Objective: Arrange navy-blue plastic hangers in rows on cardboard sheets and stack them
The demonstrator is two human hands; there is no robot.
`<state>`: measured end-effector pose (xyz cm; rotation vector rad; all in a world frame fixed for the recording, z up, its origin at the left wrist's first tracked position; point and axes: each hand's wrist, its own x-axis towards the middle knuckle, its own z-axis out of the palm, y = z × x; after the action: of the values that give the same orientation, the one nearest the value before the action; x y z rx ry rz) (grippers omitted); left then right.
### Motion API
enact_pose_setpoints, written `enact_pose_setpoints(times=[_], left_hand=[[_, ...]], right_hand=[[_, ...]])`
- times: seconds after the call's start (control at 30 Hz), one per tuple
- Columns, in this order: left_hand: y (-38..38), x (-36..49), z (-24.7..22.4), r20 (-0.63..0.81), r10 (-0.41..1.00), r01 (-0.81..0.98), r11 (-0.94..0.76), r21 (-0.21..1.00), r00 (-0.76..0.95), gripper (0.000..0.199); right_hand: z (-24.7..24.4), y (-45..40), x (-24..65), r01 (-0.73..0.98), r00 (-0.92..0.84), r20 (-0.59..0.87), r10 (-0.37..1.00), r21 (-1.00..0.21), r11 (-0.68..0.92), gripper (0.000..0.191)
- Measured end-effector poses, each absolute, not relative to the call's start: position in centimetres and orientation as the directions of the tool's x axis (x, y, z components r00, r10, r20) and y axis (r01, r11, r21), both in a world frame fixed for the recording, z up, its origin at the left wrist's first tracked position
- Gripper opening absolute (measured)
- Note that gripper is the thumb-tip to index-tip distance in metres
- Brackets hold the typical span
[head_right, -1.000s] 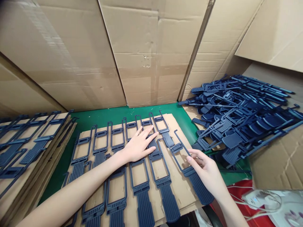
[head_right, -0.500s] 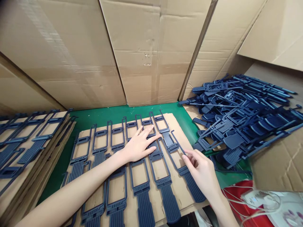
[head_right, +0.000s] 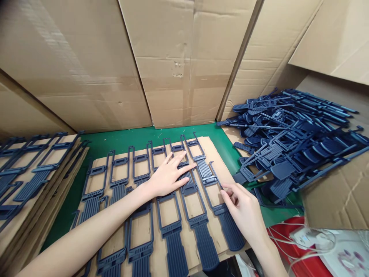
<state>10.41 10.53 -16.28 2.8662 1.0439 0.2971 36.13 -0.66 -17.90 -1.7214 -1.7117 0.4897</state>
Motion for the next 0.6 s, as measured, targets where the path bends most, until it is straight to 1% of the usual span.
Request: enact_pose_setpoints(times=[0.17, 0.6], left_hand=[[10.45, 10.44, -16.13, 0.152, 0.647, 0.632, -0.762, 0.139, 0.747, 0.048], [10.56, 10.42, -16.15, 0.156, 0.655, 0.640, -0.756, 0.138, 0.740, 0.050]], right_hand=[[-17.58, -0.46, 35.99, 0.757, 0.050, 0.195, 0.980, -0.647, 0.090, 0.021], [-17.52, 0.18, 35.73, 0.748, 0.037, 0.190, 0.981, -0.656, 0.099, 0.021]])
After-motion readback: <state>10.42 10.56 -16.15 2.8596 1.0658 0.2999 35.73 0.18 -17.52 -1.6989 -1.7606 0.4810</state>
